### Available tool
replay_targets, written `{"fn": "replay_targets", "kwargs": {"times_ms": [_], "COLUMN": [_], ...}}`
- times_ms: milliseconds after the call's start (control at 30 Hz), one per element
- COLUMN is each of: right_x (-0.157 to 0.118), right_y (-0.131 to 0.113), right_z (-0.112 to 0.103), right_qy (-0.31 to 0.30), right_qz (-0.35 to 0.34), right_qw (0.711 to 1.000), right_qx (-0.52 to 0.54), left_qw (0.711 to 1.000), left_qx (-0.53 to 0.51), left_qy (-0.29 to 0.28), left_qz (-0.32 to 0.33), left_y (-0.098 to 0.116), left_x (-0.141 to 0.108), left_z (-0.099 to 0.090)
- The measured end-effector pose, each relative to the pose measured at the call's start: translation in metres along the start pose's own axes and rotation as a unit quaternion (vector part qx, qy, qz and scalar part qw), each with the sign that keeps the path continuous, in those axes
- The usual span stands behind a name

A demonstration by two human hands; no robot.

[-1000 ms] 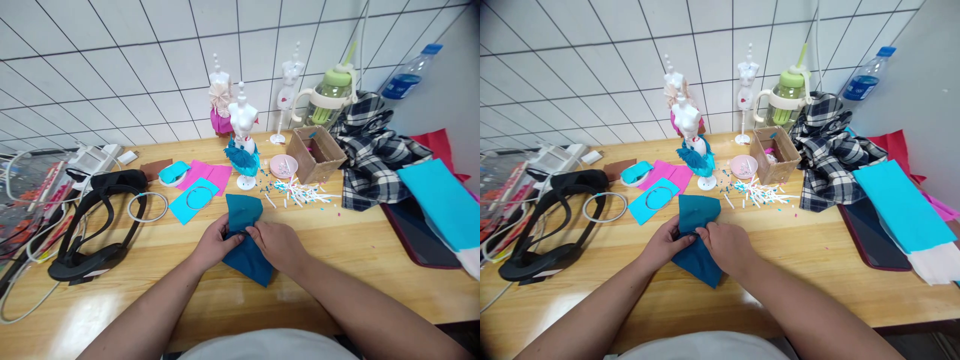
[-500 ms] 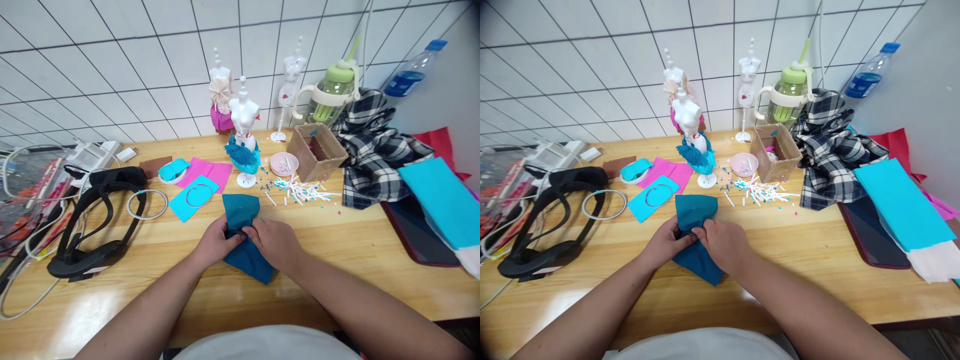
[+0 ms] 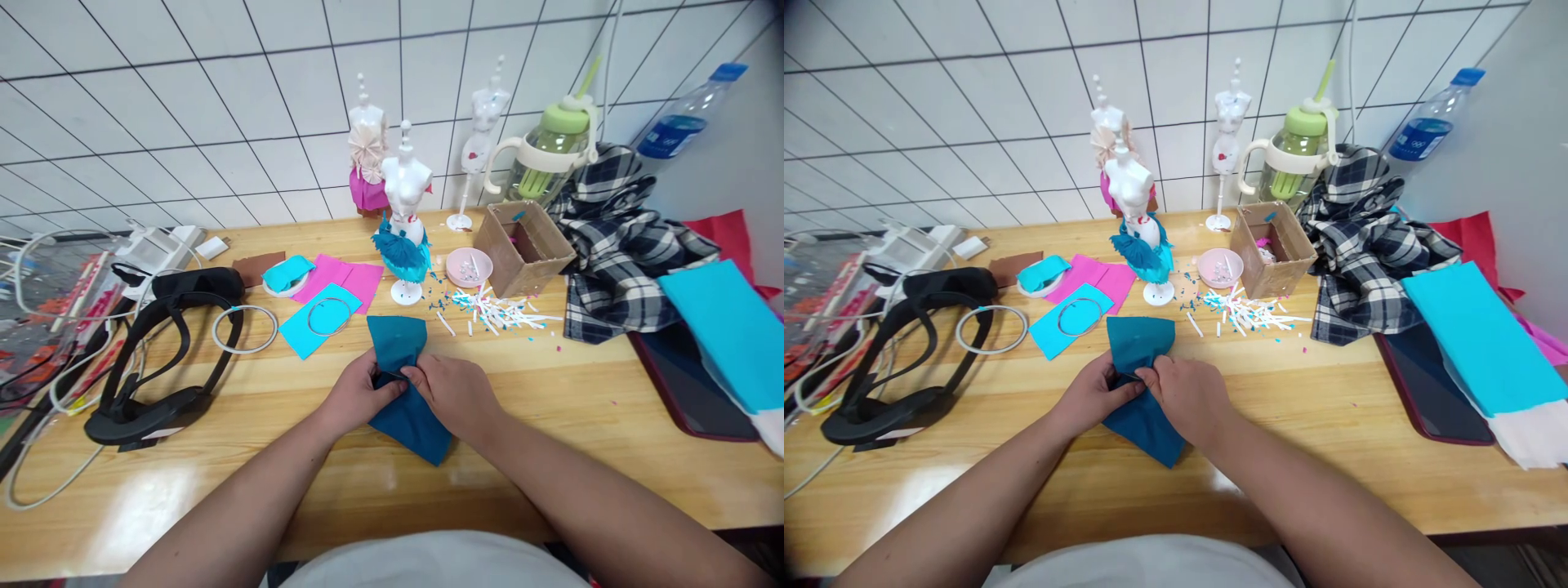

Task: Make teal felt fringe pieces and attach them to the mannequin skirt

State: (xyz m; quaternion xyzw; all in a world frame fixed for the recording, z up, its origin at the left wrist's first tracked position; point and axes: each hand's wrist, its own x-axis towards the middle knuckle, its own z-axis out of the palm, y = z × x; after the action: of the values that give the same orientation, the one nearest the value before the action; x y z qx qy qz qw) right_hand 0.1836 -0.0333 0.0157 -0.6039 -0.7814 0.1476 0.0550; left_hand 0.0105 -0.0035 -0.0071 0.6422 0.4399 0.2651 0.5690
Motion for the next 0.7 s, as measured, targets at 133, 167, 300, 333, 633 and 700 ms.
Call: {"fn": "replay_targets", "kwargs": {"times_ms": [133,167,300,333,633,700], "right_x": [0.000,0.000,-0.001,-0.002,-0.002,-0.001], "right_y": [0.001,0.001,0.000,-0.001,-0.003,-0.004], "right_z": [0.000,0.000,0.001,0.001,0.000,0.001], "right_qy": [0.000,-0.001,0.001,0.002,0.023,0.022], "right_qz": [0.000,0.000,0.000,-0.002,-0.009,-0.008], "right_qw": [1.000,1.000,1.000,1.000,0.999,0.999], "right_qx": [-0.001,-0.001,-0.005,-0.008,-0.043,-0.046], "left_qw": [1.000,1.000,1.000,1.000,0.998,0.996], "left_qx": [-0.004,-0.004,0.013,0.014,0.051,0.087], "left_qy": [-0.005,-0.007,0.002,0.007,0.027,0.028], "left_qz": [0.009,0.011,0.006,0.002,-0.001,0.005], "left_y": [-0.002,-0.003,-0.001,-0.001,0.006,0.007], "left_x": [0.000,0.000,0.000,-0.001,-0.001,-0.001], "left_z": [-0.001,-0.001,-0.001,-0.001,0.001,0.002]}}
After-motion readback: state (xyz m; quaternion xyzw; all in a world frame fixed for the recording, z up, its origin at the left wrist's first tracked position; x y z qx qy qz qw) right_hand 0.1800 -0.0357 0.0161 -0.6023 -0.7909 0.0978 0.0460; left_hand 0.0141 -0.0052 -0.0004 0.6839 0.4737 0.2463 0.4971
